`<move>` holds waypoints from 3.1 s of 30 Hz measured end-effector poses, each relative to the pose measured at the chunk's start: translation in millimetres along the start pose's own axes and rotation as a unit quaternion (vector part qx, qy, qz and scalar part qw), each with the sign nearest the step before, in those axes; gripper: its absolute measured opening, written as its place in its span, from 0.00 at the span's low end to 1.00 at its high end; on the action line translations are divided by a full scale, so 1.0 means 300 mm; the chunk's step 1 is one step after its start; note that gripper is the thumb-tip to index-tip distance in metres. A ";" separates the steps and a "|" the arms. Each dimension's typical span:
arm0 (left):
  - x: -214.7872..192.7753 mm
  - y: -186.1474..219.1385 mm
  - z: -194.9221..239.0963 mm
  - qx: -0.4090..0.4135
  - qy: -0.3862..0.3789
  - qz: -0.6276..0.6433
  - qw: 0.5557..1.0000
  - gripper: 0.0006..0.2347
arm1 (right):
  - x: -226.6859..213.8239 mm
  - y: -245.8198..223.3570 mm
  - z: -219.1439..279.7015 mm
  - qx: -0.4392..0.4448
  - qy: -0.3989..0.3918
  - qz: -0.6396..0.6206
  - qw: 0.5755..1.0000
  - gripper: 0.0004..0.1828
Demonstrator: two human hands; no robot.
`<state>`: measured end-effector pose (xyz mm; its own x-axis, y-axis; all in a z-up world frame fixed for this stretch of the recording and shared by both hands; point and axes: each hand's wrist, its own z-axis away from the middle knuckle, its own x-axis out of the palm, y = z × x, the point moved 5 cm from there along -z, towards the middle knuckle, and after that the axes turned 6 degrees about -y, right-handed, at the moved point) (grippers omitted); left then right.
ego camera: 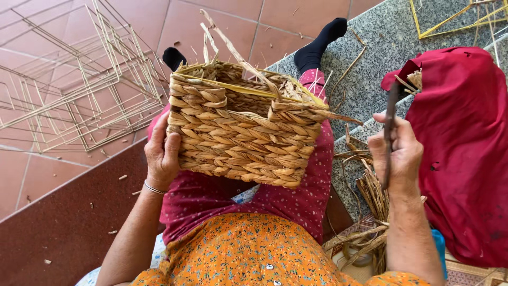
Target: The person weaves a rectangular basket by hand, interlacing dried plant fibers around a wire frame. They trim excess strands with shears and tuck ends to secure the weave.
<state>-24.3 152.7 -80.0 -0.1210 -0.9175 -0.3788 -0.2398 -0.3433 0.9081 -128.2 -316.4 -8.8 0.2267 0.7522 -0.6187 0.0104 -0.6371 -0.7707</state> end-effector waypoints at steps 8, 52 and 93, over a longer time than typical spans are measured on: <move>-0.060 -0.072 -0.046 -0.051 -0.012 0.050 0.997 0.20 | 0.281 0.412 0.073 0.189 0.063 -0.529 0.825 0.27; -0.092 -0.726 -0.348 -0.319 -0.134 0.463 0.816 0.30 | 0.439 0.422 -0.104 0.287 0.108 -0.382 0.872 0.28; 0.078 -0.101 -0.496 0.007 -0.184 -0.347 0.919 0.31 | 0.757 0.209 -0.043 0.094 -0.190 -0.427 0.879 0.53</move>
<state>123.4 111.9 -89.8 -0.2518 -0.3466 -0.9036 -0.3949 -0.8156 0.4229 -63.5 -187.7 -195.6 -0.1266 0.9675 0.2187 -0.1505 0.1992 -0.9683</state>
